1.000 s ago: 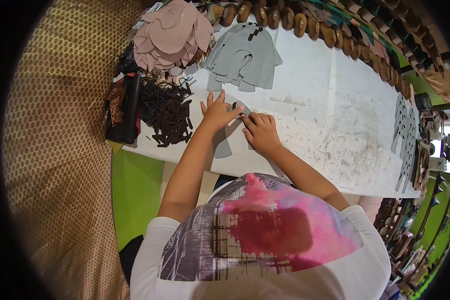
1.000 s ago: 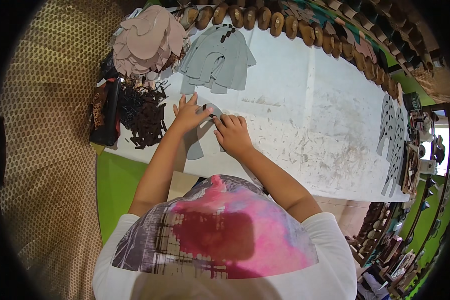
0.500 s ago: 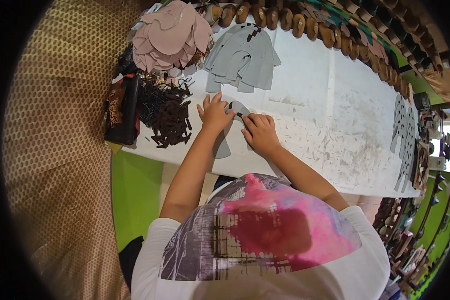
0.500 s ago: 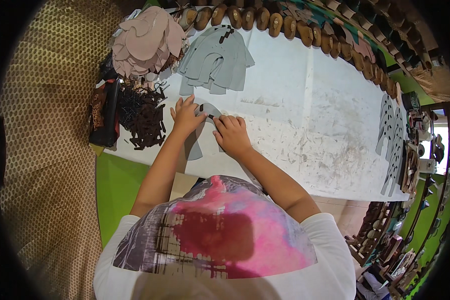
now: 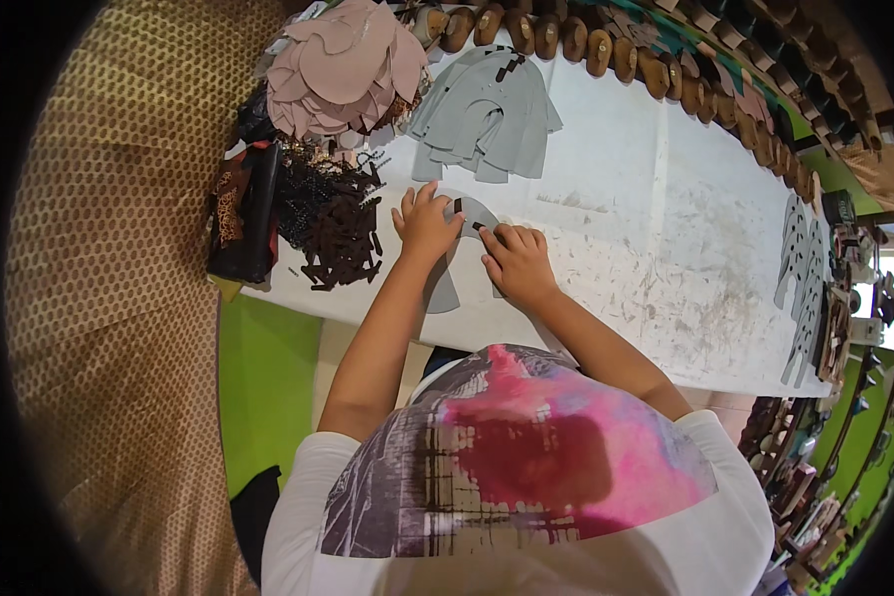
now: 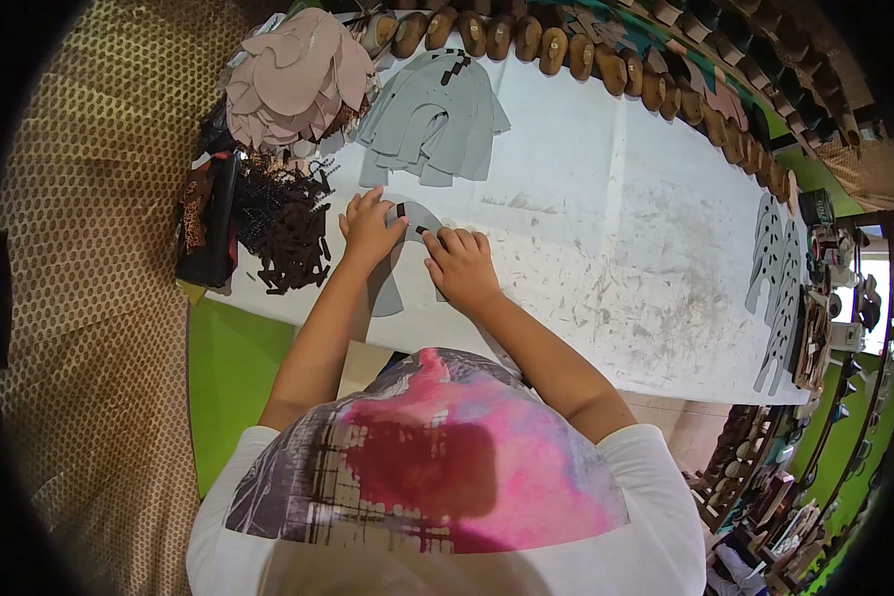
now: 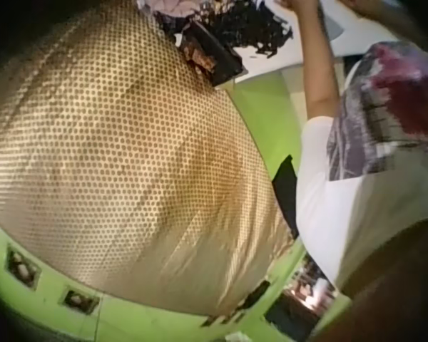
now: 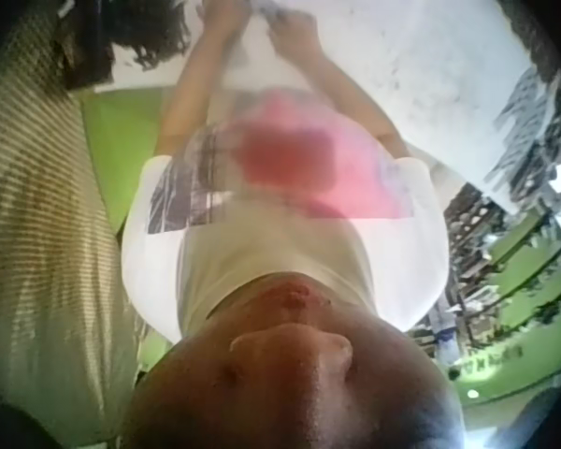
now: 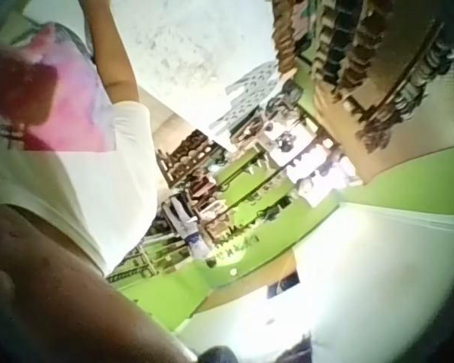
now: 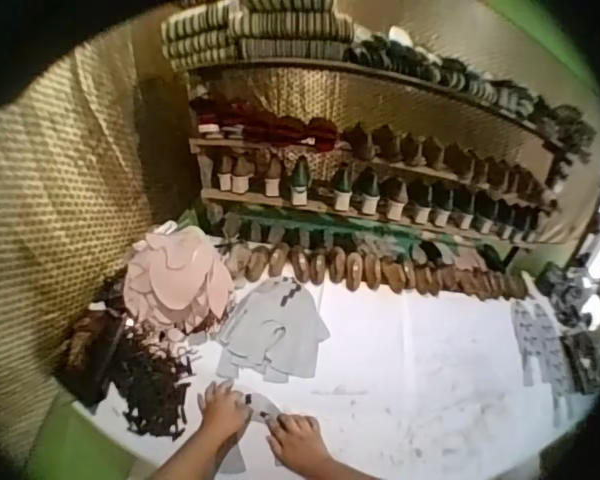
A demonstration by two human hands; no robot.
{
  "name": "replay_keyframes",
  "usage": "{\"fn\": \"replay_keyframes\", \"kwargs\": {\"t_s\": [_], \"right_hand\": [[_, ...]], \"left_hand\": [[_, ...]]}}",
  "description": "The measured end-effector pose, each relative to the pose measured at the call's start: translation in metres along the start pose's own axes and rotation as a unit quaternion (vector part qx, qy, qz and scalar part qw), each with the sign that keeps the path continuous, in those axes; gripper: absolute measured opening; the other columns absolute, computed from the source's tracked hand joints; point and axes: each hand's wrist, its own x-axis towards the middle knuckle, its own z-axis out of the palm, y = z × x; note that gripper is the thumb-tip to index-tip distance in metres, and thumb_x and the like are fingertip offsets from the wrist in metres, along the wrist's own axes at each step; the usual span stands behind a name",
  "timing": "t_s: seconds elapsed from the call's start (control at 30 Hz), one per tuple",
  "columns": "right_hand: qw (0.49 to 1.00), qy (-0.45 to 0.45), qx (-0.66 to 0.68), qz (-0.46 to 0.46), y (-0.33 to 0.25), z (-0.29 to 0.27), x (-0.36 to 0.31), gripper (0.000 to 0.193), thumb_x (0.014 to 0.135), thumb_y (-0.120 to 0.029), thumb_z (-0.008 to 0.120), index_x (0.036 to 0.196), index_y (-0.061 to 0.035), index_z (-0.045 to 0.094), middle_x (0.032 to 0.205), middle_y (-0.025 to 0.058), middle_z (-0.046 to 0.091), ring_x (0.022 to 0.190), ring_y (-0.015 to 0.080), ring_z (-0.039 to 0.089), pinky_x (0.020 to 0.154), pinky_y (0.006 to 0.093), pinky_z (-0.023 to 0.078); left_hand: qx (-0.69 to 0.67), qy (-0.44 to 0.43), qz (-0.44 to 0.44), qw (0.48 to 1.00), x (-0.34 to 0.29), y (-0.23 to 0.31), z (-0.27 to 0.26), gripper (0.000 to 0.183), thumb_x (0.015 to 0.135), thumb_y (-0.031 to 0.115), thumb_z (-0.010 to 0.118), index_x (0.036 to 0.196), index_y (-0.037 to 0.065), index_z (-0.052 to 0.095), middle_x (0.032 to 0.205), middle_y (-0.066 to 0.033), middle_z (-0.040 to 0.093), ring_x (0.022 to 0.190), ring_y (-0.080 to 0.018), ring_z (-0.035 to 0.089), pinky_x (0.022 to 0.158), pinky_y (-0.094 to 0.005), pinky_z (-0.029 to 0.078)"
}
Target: The person attaches small leather tabs onto shoe upper components by hand, inserting each tab into the slot of a curved pattern piece and pressing it flat.
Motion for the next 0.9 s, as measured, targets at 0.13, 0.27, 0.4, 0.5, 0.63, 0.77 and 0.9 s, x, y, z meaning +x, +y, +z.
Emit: {"fn": "replay_keyframes", "kwargs": {"t_s": [0.13,0.27,0.4,0.5,0.63,0.77,0.9], "right_hand": [[1.0,0.004,0.011,0.01,-0.002,0.0,0.001,0.042,0.085,-0.029,0.055,0.123,-0.0103,0.052,0.11,0.0055,0.051,0.104,0.0216,0.047,0.095,0.0408,0.032],[1.0,-0.002,0.011,0.013,0.0,0.001,0.0,0.044,0.085,-0.029,0.055,0.124,-0.0092,0.051,0.111,0.006,0.051,0.104,0.0218,0.047,0.096,0.0407,0.031],[1.0,-0.004,0.01,0.01,0.002,0.002,0.0,0.044,0.084,-0.029,0.055,0.124,-0.0089,0.051,0.111,0.0067,0.051,0.104,0.0219,0.047,0.096,0.0404,0.031],[1.0,0.012,0.016,0.015,0.001,0.004,0.0,0.044,0.084,-0.029,0.055,0.124,-0.0094,0.052,0.111,0.0068,0.051,0.104,0.0217,0.046,0.095,0.0406,0.032],[1.0,0.005,-0.004,-0.001,-0.001,0.003,0.001,0.045,0.083,-0.029,0.057,0.124,-0.0117,0.053,0.11,0.0066,0.052,0.103,0.0215,0.047,0.094,0.0414,0.032],[1.0,-0.006,-0.015,0.0,0.002,0.006,0.003,0.046,0.081,-0.03,0.058,0.124,-0.0126,0.053,0.109,0.0066,0.052,0.103,0.0219,0.047,0.093,0.0417,0.033],[0.999,-0.023,0.036,0.018,0.006,0.007,0.0,0.049,0.08,-0.031,0.06,0.124,-0.0112,0.052,0.113,0.0062,0.052,0.106,0.0227,0.047,0.093,0.0425,0.033]], "left_hand": [[0.025,0.072,0.016,0.997,-0.005,-0.002,0.004,0.04,0.074,0.032,0.07,0.11,0.018,0.061,0.14,-0.0029,0.039,0.133,-0.0352,0.026,0.105,-0.0642,0.012],[0.047,0.193,0.139,0.97,-0.016,0.003,0.004,0.034,0.076,0.029,0.068,0.108,0.019,0.063,0.137,-0.0031,0.042,0.13,-0.0313,0.032,0.104,-0.0637,0.014],[0.121,0.155,0.237,0.952,-0.041,0.002,0.009,0.027,0.081,0.031,0.063,0.106,0.024,0.066,0.134,-0.0034,0.044,0.129,-0.029,0.033,0.103,-0.0638,0.014],[0.115,0.172,0.217,0.954,-0.054,-0.001,0.014,0.03,0.082,0.034,0.06,0.111,0.026,0.065,0.137,-0.004,0.043,0.13,-0.03,0.032,0.103,-0.0644,0.012],[0.11,0.157,0.176,0.966,-0.06,0.001,0.018,0.032,0.083,0.035,0.06,0.114,0.027,0.064,0.141,-0.0053,0.039,0.132,-0.031,0.029,0.103,-0.0649,0.011],[0.105,0.121,0.15,0.976,-0.062,0.003,0.016,0.038,0.084,0.037,0.058,0.121,0.028,0.059,0.145,-0.0086,0.032,0.133,-0.0335,0.026,0.103,-0.0656,0.009],[0.1,0.08,0.125,0.984,-0.072,-0.004,0.015,0.052,0.086,0.04,0.054,0.135,0.025,0.045,0.147,-0.0134,0.025,0.135,-0.0361,0.021,0.103,-0.0656,0.006]]}}
